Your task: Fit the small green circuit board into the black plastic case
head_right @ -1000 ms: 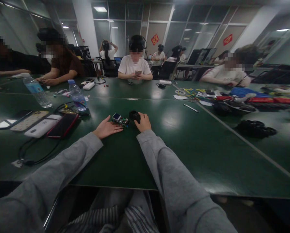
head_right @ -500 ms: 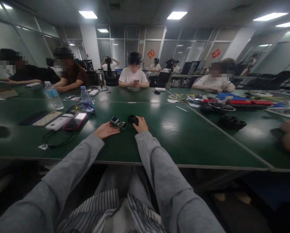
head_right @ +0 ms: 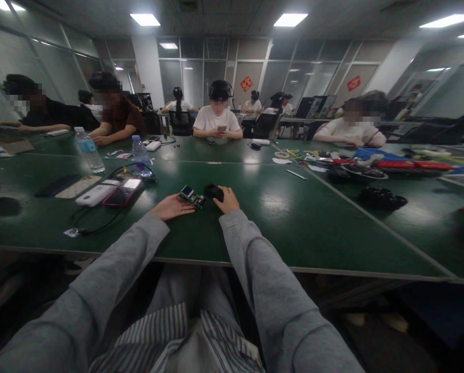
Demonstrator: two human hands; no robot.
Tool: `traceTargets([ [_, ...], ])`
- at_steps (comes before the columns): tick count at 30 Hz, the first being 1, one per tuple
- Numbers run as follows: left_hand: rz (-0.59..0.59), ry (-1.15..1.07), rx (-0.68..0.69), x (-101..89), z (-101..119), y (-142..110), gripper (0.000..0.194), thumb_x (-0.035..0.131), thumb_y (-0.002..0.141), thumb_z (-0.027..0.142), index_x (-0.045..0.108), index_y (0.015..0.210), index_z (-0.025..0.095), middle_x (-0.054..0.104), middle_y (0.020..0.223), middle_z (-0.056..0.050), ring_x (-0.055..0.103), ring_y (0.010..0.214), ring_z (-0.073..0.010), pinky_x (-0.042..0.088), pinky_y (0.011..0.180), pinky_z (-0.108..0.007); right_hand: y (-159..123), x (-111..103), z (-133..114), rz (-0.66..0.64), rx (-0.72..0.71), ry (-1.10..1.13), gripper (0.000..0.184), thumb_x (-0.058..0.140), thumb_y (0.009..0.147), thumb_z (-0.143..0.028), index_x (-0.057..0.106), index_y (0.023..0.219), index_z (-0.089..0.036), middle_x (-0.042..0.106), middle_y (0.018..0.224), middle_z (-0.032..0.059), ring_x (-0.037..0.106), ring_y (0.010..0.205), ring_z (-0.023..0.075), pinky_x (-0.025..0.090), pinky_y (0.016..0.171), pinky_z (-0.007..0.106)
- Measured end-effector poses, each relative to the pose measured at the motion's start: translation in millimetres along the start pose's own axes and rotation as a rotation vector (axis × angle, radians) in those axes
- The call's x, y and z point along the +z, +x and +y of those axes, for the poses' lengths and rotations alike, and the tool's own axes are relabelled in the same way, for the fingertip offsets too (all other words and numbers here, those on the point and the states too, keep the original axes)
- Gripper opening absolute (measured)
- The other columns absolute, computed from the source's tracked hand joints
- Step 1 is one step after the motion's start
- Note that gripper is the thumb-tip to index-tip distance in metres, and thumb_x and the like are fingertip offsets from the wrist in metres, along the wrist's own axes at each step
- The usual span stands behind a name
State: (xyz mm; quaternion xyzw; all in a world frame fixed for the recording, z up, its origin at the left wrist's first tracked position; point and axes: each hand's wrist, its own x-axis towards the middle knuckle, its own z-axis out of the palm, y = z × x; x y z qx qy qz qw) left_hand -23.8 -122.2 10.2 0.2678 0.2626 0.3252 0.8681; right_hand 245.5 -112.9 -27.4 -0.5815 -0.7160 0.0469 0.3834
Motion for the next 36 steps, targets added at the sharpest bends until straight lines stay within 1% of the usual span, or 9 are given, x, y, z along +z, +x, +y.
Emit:
traceTargets([
  [6, 0.107, -0.022, 0.017, 0.2, 2, -1, 0.045, 0.036, 0.098, 0.035, 0.046, 0.133, 0.008, 0.067, 0.106, -0.02, 0.067, 0.099, -0.0274, 0.049, 0.093, -0.04, -4, 0, -8, -0.023, -0.047, 0.031, 0.054, 0.065, 0.078, -0.03, 0.051, 0.13, -0.021, 0.055, 0.118, 0.0112, 0.056, 0.115, 0.0296, 0.049, 0.097, 0.05],
  [12, 0.202, 0.089, 0.111, 1.3, 4, 0, 0.035, 0.037, 0.099, 0.032, 0.056, 0.119, 0.01, 0.069, 0.097, -0.015, 0.068, 0.092, -0.0233, 0.048, 0.094, -0.037, -3, 1, -10, -0.023, -0.053, 0.04, 0.054, 0.065, 0.077, -0.031, 0.052, 0.128, -0.021, 0.055, 0.117, 0.0117, 0.057, 0.113, 0.0301, 0.049, 0.097, 0.05],
  [19, 0.184, 0.021, 0.132, -1.5, 6, 0, 0.032, 0.037, 0.096, 0.023, 0.057, 0.114, 0.006, 0.069, 0.092, -0.016, 0.068, 0.091, -0.0247, 0.049, 0.092, -0.038, 0, -2, -16, -0.033, -0.068, 0.153, 0.055, 0.069, 0.067, -0.027, 0.058, 0.12, -0.021, 0.06, 0.115, 0.0109, 0.058, 0.112, 0.0301, 0.047, 0.099, 0.051],
  [22, 0.158, 0.026, 0.118, -4.8, 9, 0, 0.032, 0.035, 0.095, 0.022, 0.057, 0.114, 0.008, 0.069, 0.098, -0.017, 0.068, 0.092, -0.0252, 0.05, 0.089, -0.04, 11, 2, -25, 0.086, 0.049, 0.45, 0.051, 0.073, 0.066, -0.038, 0.061, 0.112, -0.021, 0.064, 0.111, 0.0087, 0.06, 0.108, 0.0279, 0.049, 0.097, 0.05],
  [24, 0.154, 0.035, 0.11, -6.5, 10, 1, 0.031, 0.034, 0.095, 0.022, 0.058, 0.111, 0.009, 0.068, 0.1, -0.016, 0.068, 0.092, -0.0256, 0.051, 0.088, -0.041, 17, 7, -33, 0.171, 0.257, 0.78, 0.051, 0.072, 0.067, -0.049, 0.061, 0.109, -0.022, 0.066, 0.105, 0.0063, 0.064, 0.098, 0.0243, 0.054, 0.087, 0.045],
  [26, 0.155, 0.03, 0.11, -7.4, 11, 3, 0.031, 0.034, 0.094, 0.021, 0.059, 0.108, 0.01, 0.068, 0.099, -0.016, 0.068, 0.091, -0.0257, 0.051, 0.087, -0.042, 19, 12, -41, 0.162, 0.421, 0.991, 0.057, 0.076, 0.063, -0.053, 0.06, 0.108, -0.023, 0.067, 0.101, 0.005, 0.065, 0.089, 0.0225, 0.057, 0.078, 0.041],
  [27, 0.158, 0.024, 0.113, -7.6, 11, 4, 0.03, 0.034, 0.094, 0.021, 0.059, 0.106, 0.01, 0.069, 0.098, -0.015, 0.068, 0.09, -0.0257, 0.052, 0.087, -0.043, 18, 14, -46, 0.145, 0.43, 1.027, 0.06, 0.078, 0.061, -0.052, 0.06, 0.109, -0.023, 0.067, 0.102, 0.0049, 0.065, 0.09, 0.0222, 0.056, 0.078, 0.04],
  [31, 0.167, 0.01, 0.147, -7.8, 10, 5, 0.023, 0.037, 0.092, 0.018, 0.06, 0.094, 0.013, 0.069, 0.089, -0.013, 0.068, 0.085, -0.024, 0.052, 0.087, -0.043, 8, 14, -66, 0.148, 0.147, 0.875, 0.064, 0.08, 0.065, -0.05, 0.06, 0.118, -0.022, 0.066, 0.112, 0.0076, 0.062, 0.106, 0.0238, 0.05, 0.096, 0.042],
  [36, 0.152, 0.003, 0.172, -9.4, 9, 3, 0.022, 0.039, 0.094, 0.022, 0.058, 0.084, 0.015, 0.066, 0.077, -0.009, 0.067, 0.076, -0.0224, 0.052, 0.082, -0.041, -4, 10, -86, 0.08, -0.171, 0.561, 0.057, 0.072, 0.077, -0.047, 0.056, 0.126, -0.022, 0.063, 0.119, 0.0106, 0.061, 0.109, 0.0262, 0.048, 0.098, 0.046],
])
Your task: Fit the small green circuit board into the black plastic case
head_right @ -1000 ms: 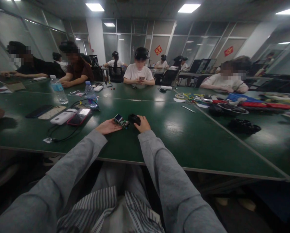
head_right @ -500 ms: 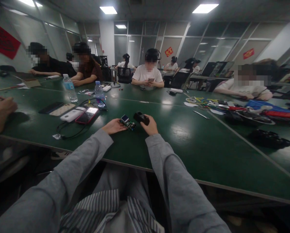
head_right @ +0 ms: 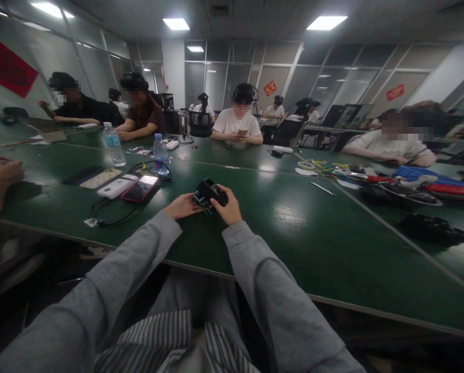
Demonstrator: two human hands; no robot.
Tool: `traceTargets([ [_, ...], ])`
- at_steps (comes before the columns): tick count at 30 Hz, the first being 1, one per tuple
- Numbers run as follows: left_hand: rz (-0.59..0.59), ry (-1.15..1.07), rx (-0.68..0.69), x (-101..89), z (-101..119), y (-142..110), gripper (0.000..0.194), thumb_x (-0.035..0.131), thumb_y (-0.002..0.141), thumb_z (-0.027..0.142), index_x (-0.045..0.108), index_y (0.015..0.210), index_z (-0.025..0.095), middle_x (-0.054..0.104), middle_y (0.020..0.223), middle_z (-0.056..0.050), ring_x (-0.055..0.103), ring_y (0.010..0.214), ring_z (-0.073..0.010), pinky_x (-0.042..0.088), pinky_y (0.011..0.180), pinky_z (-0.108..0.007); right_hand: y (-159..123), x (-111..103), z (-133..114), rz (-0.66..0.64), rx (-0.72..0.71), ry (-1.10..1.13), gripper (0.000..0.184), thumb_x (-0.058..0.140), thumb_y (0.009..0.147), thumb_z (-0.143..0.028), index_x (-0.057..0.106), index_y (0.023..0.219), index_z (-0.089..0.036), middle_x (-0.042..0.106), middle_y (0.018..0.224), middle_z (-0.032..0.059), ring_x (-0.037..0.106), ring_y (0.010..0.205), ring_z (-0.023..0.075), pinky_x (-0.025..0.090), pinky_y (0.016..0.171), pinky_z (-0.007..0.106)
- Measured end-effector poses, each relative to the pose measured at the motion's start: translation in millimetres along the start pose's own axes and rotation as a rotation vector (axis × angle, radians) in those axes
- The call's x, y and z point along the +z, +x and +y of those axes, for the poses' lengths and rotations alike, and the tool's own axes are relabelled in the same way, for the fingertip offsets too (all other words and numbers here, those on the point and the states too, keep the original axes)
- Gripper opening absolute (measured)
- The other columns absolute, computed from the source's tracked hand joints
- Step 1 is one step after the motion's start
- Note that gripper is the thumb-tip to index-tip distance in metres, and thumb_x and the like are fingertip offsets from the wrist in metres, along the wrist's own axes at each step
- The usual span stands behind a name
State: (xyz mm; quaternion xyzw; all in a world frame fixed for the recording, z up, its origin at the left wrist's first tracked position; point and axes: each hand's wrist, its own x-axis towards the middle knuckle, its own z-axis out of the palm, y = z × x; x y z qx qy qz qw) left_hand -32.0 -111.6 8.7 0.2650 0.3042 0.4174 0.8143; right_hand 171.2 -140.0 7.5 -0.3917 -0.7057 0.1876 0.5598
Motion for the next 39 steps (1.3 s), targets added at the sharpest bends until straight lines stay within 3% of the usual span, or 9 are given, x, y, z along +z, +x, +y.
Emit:
traceTargets([
  [4, -0.021, -0.013, -0.017, -2.7, 0, 1, 0.036, 0.031, 0.099, 0.038, 0.058, 0.088, 0.015, 0.066, 0.078, -0.011, 0.067, 0.078, -0.0233, 0.052, 0.082, -0.041, -5, 4, -5, -0.013, -0.128, -0.191, 0.05, 0.067, 0.082, -0.046, 0.057, 0.125, -0.022, 0.063, 0.118, 0.0111, 0.06, 0.111, 0.0278, 0.047, 0.098, 0.047],
  [15, -0.034, 0.002, -0.027, 2.8, -4, -1, 0.047, 0.028, 0.099, 0.048, 0.059, 0.097, 0.013, 0.067, 0.084, -0.014, 0.066, 0.082, -0.0239, 0.049, 0.085, -0.039, -10, 8, -2, 0.097, -0.123, -0.258, 0.045, 0.063, 0.084, -0.047, 0.057, 0.12, -0.022, 0.064, 0.116, 0.0113, 0.061, 0.108, 0.027, 0.05, 0.095, 0.045],
  [31, -0.046, -0.082, -0.027, 9.0, -5, -8, 0.051, 0.032, 0.097, 0.054, 0.06, 0.093, 0.011, 0.067, 0.077, -0.014, 0.067, 0.078, -0.0253, 0.052, 0.079, -0.039, -16, 14, 11, -0.072, -0.099, -0.301, 0.046, 0.063, 0.08, -0.037, 0.051, 0.122, -0.021, 0.059, 0.12, 0.013, 0.058, 0.114, 0.0288, 0.048, 0.101, 0.049],
  [39, 0.035, -0.049, -0.001, 11.5, -6, -4, 0.042, 0.048, 0.092, 0.055, 0.058, 0.085, 0.014, 0.066, 0.073, -0.01, 0.067, 0.073, -0.0219, 0.055, 0.076, -0.036, -18, 15, 10, -0.09, -0.096, -0.308, 0.05, 0.062, 0.083, -0.039, 0.047, 0.127, -0.022, 0.056, 0.123, 0.0134, 0.056, 0.116, 0.029, 0.046, 0.103, 0.049],
])
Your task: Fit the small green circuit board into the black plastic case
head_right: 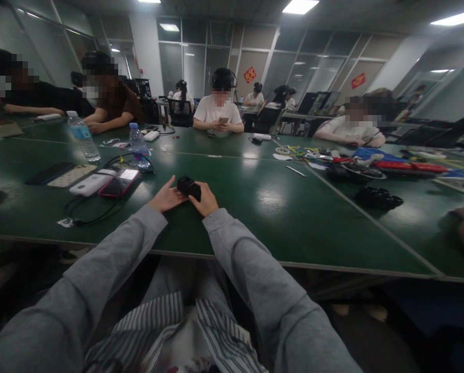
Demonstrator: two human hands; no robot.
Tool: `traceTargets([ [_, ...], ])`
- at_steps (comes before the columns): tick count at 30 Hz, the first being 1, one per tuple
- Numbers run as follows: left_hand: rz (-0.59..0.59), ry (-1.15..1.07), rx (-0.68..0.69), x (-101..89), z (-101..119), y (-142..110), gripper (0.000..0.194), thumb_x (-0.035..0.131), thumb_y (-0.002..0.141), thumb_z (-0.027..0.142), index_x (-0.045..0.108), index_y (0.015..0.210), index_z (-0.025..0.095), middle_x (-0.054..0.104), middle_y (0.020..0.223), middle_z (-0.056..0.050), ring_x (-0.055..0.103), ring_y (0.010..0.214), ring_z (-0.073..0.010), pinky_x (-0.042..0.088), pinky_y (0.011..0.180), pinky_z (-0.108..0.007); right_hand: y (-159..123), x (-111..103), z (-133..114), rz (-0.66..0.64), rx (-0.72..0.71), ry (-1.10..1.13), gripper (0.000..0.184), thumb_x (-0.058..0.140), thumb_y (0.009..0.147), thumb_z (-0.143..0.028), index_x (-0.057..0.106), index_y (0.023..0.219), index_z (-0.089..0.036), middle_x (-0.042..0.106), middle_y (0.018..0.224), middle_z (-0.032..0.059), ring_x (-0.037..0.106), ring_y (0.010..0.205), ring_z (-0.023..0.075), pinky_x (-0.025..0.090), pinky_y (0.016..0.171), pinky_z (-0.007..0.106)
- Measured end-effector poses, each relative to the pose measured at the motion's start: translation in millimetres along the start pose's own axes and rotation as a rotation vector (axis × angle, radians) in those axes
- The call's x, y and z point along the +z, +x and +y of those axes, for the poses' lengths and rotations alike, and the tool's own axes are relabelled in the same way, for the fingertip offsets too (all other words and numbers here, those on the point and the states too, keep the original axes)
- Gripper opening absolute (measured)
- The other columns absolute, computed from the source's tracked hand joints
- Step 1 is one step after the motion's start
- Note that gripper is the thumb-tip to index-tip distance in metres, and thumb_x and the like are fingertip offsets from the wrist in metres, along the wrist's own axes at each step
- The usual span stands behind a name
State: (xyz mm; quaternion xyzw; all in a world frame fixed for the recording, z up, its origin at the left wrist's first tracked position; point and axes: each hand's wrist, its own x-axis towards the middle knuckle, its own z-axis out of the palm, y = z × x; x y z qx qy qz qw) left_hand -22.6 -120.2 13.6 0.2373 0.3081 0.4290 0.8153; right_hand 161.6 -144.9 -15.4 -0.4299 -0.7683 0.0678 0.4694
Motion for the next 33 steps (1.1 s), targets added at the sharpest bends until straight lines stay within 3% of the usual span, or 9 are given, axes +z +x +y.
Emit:
traceTargets([
  [5, 0.039, 0.017, 0.006, 1.2, 0, 3, 0.041, 0.05, 0.091, 0.056, 0.057, 0.084, 0.016, 0.066, 0.076, -0.009, 0.067, 0.073, -0.0199, 0.055, 0.077, -0.035, 1, -2, -1, 0.029, -0.012, -0.009, 0.05, 0.06, 0.086, -0.042, 0.045, 0.13, -0.024, 0.055, 0.124, 0.0126, 0.055, 0.118, 0.0287, 0.046, 0.104, 0.049],
  [9, 0.051, 0.029, 0.015, 1.2, 0, 4, 0.039, 0.052, 0.091, 0.054, 0.057, 0.082, 0.016, 0.065, 0.074, -0.007, 0.067, 0.073, -0.0192, 0.055, 0.076, -0.034, 0, 4, 8, -0.073, 0.013, 0.013, 0.06, 0.066, 0.082, -0.037, 0.041, 0.134, -0.022, 0.052, 0.131, 0.0141, 0.052, 0.124, 0.0307, 0.043, 0.107, 0.052],
  [14, 0.079, 0.036, 0.051, -2.5, -3, 9, 0.018, 0.061, 0.09, 0.032, 0.061, 0.09, 0.014, 0.067, 0.079, -0.008, 0.067, 0.076, -0.0176, 0.054, 0.078, -0.031, -1, 12, 18, -0.168, 0.026, 0.104, 0.074, 0.068, 0.078, -0.048, 0.036, 0.138, -0.018, 0.046, 0.137, 0.0186, 0.045, 0.132, 0.0328, 0.036, 0.112, 0.054],
  [17, 0.08, 0.054, 0.072, -3.9, -5, 10, 0.014, 0.062, 0.088, 0.024, 0.062, 0.096, 0.013, 0.068, 0.083, -0.009, 0.068, 0.079, -0.0182, 0.053, 0.08, -0.031, 1, 12, 23, -0.103, 0.148, 0.217, 0.07, 0.06, 0.082, -0.06, 0.039, 0.135, -0.019, 0.048, 0.134, 0.0176, 0.048, 0.128, 0.0298, 0.037, 0.111, 0.052],
  [19, 0.076, 0.051, 0.084, -2.8, -5, 9, 0.016, 0.064, 0.086, 0.024, 0.062, 0.099, 0.014, 0.069, 0.084, -0.009, 0.068, 0.079, -0.0188, 0.053, 0.081, -0.032, 3, 11, 26, -0.073, 0.295, 0.311, 0.071, 0.059, 0.08, -0.065, 0.041, 0.131, -0.02, 0.056, 0.123, 0.0147, 0.056, 0.117, 0.0276, 0.043, 0.104, 0.051],
  [22, 0.055, 0.036, 0.109, 0.9, -4, 5, 0.016, 0.064, 0.084, 0.023, 0.062, 0.098, 0.016, 0.068, 0.08, -0.006, 0.068, 0.076, -0.0181, 0.054, 0.079, -0.032, 8, 6, 31, -0.076, 0.512, 0.505, 0.071, 0.064, 0.074, -0.067, 0.044, 0.125, -0.022, 0.064, 0.101, 0.0072, 0.065, 0.092, 0.0226, 0.055, 0.083, 0.044],
  [26, -0.035, 0.025, 0.117, 4.8, -4, 1, 0.011, 0.062, 0.084, 0.02, 0.061, 0.094, 0.015, 0.068, 0.078, -0.005, 0.068, 0.076, -0.0173, 0.054, 0.077, -0.031, 12, 0, 29, -0.109, 0.681, 0.726, 0.061, 0.072, 0.069, -0.06, 0.05, 0.115, -0.026, 0.066, 0.085, 0.0007, 0.065, 0.07, 0.0178, 0.054, 0.058, 0.033],
  [33, -0.079, 0.008, 0.101, 4.7, -5, 1, 0.012, 0.059, 0.086, 0.016, 0.063, 0.096, 0.012, 0.07, 0.083, -0.007, 0.068, 0.078, -0.0155, 0.053, 0.075, -0.027, 14, -5, 14, -0.058, 0.778, 0.851, 0.055, 0.084, 0.059, -0.042, 0.053, 0.101, -0.025, 0.069, 0.08, -0.0008, 0.067, 0.067, 0.018, 0.057, 0.061, 0.036],
])
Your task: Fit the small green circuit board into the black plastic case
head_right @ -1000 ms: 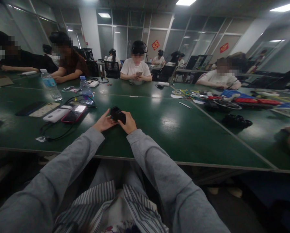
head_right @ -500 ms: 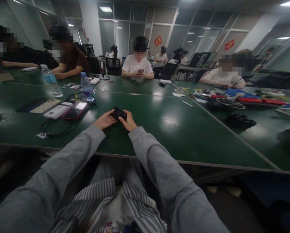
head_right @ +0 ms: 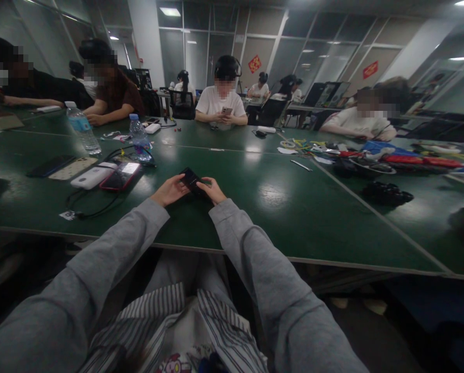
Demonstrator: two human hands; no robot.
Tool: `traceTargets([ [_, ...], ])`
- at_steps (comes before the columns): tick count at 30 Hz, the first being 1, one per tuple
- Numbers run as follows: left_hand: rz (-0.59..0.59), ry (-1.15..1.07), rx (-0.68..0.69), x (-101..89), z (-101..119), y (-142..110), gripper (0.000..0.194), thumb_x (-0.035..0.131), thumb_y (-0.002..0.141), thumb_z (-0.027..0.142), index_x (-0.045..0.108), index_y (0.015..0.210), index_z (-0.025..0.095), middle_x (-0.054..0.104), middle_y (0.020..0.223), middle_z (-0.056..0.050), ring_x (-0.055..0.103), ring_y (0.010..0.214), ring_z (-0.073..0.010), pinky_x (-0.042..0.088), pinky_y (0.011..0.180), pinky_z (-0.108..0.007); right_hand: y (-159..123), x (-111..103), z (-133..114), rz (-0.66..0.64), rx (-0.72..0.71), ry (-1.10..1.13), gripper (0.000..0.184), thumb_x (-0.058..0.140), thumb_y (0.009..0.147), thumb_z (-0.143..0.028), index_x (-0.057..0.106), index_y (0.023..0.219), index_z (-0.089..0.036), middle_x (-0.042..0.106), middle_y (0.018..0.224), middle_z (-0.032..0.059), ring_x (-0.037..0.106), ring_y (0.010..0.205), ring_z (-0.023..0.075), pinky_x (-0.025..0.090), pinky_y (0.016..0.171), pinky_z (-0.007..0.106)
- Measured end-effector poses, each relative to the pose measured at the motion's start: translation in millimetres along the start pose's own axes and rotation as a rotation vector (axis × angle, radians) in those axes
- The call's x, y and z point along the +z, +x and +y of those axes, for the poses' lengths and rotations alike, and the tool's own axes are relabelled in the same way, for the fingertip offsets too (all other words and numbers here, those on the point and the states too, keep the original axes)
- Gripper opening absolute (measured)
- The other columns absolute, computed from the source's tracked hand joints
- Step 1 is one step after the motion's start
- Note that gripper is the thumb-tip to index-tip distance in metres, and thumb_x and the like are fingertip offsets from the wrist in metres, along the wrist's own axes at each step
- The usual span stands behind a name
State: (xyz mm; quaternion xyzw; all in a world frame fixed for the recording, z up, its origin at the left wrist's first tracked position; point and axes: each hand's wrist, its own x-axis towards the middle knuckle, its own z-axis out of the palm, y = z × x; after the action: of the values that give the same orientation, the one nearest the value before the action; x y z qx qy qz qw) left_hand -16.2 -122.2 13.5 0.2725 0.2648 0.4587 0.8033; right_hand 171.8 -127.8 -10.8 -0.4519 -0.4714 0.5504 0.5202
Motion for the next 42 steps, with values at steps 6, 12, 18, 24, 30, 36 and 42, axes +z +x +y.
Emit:
traceTargets([
  [6, -0.038, 0.002, -0.005, 1.2, -1, -1, 0.014, 0.057, 0.089, 0.017, 0.064, 0.101, 0.013, 0.071, 0.086, -0.007, 0.069, 0.08, -0.0156, 0.053, 0.077, -0.028, -3, 2, -3, -0.016, -0.015, 0.018, 0.058, 0.087, 0.052, -0.044, 0.053, 0.094, -0.025, 0.068, 0.076, -0.0022, 0.067, 0.066, 0.0178, 0.056, 0.061, 0.036],
  [12, -0.049, 0.021, -0.019, 2.2, -2, -3, 0.019, 0.058, 0.09, 0.019, 0.064, 0.106, 0.012, 0.071, 0.091, -0.008, 0.069, 0.081, -0.016, 0.054, 0.077, -0.028, -3, 0, -3, -0.051, 0.006, 0.025, 0.063, 0.088, 0.047, -0.045, 0.047, 0.091, -0.025, 0.066, 0.075, -0.0038, 0.065, 0.065, 0.0177, 0.055, 0.062, 0.036],
  [18, -0.063, 0.043, -0.018, 0.2, -2, 1, 0.014, 0.057, 0.09, 0.02, 0.065, 0.098, 0.011, 0.071, 0.092, -0.009, 0.068, 0.084, -0.016, 0.052, 0.08, -0.028, -4, 1, 0, -0.033, -0.036, 0.023, 0.061, 0.086, 0.051, -0.045, 0.042, 0.088, -0.026, 0.06, 0.072, -0.0064, 0.062, 0.063, 0.0154, 0.051, 0.059, 0.03],
  [24, -0.018, 0.236, 0.109, 2.4, -10, 4, 0.035, 0.073, 0.078, 0.014, 0.058, 0.109, 0.019, 0.069, 0.093, -0.005, 0.068, 0.081, -0.014, 0.051, 0.083, -0.029, -4, 1, 0, 0.019, -0.077, 0.025, 0.06, 0.085, 0.049, -0.048, 0.041, 0.084, -0.026, 0.054, 0.071, -0.0079, 0.056, 0.061, 0.013, 0.047, 0.055, 0.027],
  [30, 0.011, 0.476, 0.271, -0.5, -18, 4, 0.073, 0.086, 0.061, 0.012, 0.051, 0.125, 0.018, 0.067, 0.095, -0.008, 0.066, 0.09, -0.0178, 0.049, 0.09, -0.033, -2, 2, -1, 0.04, -0.088, 0.031, 0.062, 0.085, 0.047, -0.049, 0.041, 0.082, -0.026, 0.052, 0.071, -0.0082, 0.056, 0.064, 0.0134, 0.046, 0.056, 0.026],
  [36, 0.0, 0.654, 0.284, -3.5, -15, 4, 0.079, 0.088, 0.06, 0.027, 0.049, 0.127, 0.014, 0.067, 0.098, -0.012, 0.065, 0.089, -0.0212, 0.051, 0.085, -0.038, -4, 3, -1, 0.038, -0.086, 0.065, 0.062, 0.086, 0.045, -0.047, 0.041, 0.081, -0.026, 0.051, 0.069, -0.0093, 0.054, 0.061, 0.0113, 0.044, 0.055, 0.024],
  [42, 0.022, 0.645, 0.313, -5.6, -16, 5, 0.077, 0.089, 0.058, 0.031, 0.051, 0.123, 0.014, 0.065, 0.1, -0.011, 0.065, 0.093, -0.0206, 0.051, 0.087, -0.038, -7, 2, -4, 0.021, -0.089, 0.079, 0.059, 0.087, 0.044, -0.044, 0.043, 0.079, -0.025, 0.052, 0.069, -0.0088, 0.054, 0.061, 0.0109, 0.043, 0.056, 0.024],
])
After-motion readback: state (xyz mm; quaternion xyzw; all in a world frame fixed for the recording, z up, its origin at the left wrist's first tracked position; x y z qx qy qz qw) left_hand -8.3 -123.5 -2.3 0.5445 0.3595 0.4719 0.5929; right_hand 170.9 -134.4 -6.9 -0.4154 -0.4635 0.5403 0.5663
